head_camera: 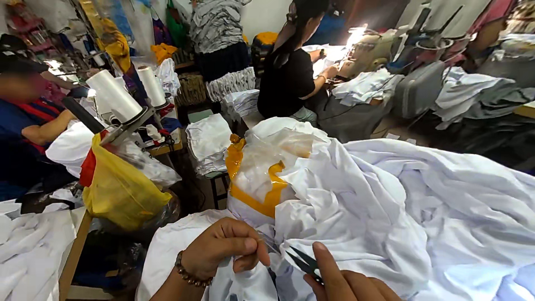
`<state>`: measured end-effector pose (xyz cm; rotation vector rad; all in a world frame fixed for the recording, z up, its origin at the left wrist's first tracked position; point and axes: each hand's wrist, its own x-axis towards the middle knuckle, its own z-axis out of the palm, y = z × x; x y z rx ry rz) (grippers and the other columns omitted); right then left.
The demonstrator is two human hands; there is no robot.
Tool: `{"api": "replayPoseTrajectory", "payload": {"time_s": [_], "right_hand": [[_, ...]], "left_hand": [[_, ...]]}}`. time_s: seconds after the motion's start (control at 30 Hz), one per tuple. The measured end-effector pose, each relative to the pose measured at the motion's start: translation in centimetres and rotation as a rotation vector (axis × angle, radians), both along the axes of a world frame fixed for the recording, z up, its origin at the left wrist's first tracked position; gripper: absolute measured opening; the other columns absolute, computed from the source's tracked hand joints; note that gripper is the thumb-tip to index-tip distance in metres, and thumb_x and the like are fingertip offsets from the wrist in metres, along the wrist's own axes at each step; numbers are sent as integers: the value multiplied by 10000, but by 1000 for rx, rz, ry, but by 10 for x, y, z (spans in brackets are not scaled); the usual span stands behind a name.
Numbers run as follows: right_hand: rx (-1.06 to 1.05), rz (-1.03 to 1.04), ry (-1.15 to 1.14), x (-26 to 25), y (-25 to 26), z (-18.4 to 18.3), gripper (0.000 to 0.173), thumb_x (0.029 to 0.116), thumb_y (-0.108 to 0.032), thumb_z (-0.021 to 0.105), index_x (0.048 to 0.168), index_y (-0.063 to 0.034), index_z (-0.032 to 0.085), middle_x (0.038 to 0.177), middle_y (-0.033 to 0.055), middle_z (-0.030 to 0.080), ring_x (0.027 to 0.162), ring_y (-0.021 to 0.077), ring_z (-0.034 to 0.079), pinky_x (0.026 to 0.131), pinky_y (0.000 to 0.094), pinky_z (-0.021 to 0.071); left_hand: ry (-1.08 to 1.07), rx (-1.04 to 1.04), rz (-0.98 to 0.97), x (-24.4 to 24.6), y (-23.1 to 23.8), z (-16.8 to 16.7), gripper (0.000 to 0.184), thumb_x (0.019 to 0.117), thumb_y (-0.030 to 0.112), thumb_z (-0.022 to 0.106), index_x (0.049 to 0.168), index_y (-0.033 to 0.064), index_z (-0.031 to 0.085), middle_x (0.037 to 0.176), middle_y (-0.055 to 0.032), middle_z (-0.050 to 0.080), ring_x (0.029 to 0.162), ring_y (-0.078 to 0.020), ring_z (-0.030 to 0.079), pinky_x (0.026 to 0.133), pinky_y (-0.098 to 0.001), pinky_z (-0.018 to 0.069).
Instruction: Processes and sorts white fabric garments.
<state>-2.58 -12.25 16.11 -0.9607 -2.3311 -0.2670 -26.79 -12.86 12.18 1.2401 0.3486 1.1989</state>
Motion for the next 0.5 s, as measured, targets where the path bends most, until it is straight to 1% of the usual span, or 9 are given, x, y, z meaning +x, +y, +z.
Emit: {"api": "replayPoseTrajectory", "payload": {"time_s": [0.17, 0.27, 0.37, 0.5], "right_hand": [[2, -3, -36, -14, 2, -6, 334, 987, -170, 632, 1230, 48, 704, 694, 126, 630, 577, 281, 592, 505, 360, 432], [-35, 17, -26, -20, 2, -8, 338, 980, -167, 637, 1226, 55, 703, 700, 132, 637, 573, 284, 600, 499, 360, 445], [-55, 33, -3, -26, 4, -10, 339, 973, -149, 629, 1231, 59, 700, 688, 125, 631, 561, 271, 602, 490, 348, 451], [-95, 59, 70, -30, 9, -14, 295, 978, -134, 621, 1188, 47, 724, 677, 118, 632, 547, 261, 605, 476, 341, 460]], "left_hand": [[18, -13, -23, 0, -1, -1, 277, 1053, 315, 565, 999, 119, 753, 741, 128, 653, 641, 81, 551, 615, -109, 449], [5, -24, -42, 0, -2, -2, 274, 1055, 307, 563, 998, 114, 748, 739, 124, 652, 640, 80, 553, 614, -106, 449], [2, -22, -67, 1, -2, -4, 268, 1057, 291, 561, 1007, 102, 745, 762, 112, 663, 641, 83, 546, 612, -104, 442], [7, -20, -71, 3, -2, -5, 269, 1060, 289, 555, 1016, 102, 744, 787, 105, 674, 646, 85, 547, 607, -99, 438]]}}
